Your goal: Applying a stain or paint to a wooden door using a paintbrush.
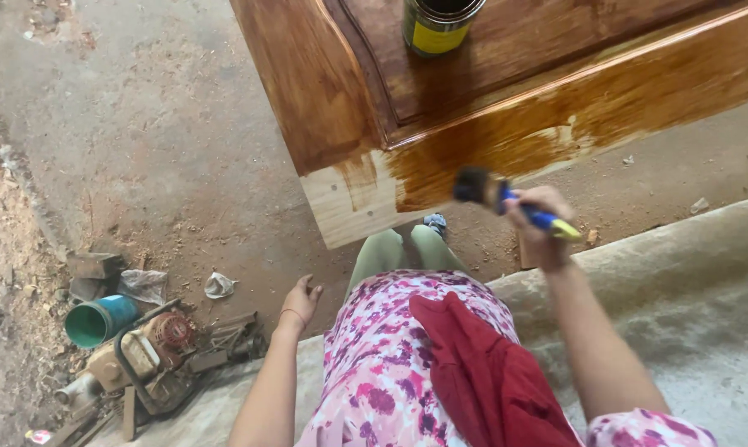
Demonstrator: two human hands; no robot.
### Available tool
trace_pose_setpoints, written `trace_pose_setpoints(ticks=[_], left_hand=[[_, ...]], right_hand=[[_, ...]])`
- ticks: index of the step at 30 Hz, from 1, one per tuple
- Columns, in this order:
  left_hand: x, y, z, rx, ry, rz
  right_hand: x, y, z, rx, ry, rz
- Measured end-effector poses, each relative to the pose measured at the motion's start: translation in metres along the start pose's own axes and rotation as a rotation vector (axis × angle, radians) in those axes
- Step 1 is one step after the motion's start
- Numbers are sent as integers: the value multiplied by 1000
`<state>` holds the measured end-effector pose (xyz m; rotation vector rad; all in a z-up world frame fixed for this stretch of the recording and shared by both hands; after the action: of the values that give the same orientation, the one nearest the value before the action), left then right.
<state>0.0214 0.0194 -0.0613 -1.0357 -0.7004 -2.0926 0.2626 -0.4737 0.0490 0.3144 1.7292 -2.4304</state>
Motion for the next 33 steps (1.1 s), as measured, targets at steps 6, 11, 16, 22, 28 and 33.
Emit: trace_pose_setpoints(ticks=[6,11,16,22,28,33], left_hand=[[-1,-53,-34,-24,13,62],[-9,-92,-73,-39,16,83],[-6,-77,-90,19,40,47],[14,-42,-86,79,48,39],[7,-67,-101,158,154,26],[-13,-88,-118,46,43,70]], right_hand=[[-34,37,113,163,65,13],[-68,24,110,291,148,205],[-51,-25,-5,431,-8,296],[-75,-17,57,171,-77,158],[-94,-22,83,343,44,288],[-17,-10,-18,448,-103,370]])
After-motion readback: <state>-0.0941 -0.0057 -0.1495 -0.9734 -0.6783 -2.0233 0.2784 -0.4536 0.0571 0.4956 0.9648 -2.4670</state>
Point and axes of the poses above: each hand's wrist, its own x-axis away from the middle knuckle, its own z-axis out of the back of the hand, y = z × x, the point moved 7 cm from there along -x, towards the middle knuckle, and after that the axes turned 2 degrees about y, right-handed, at the moved point
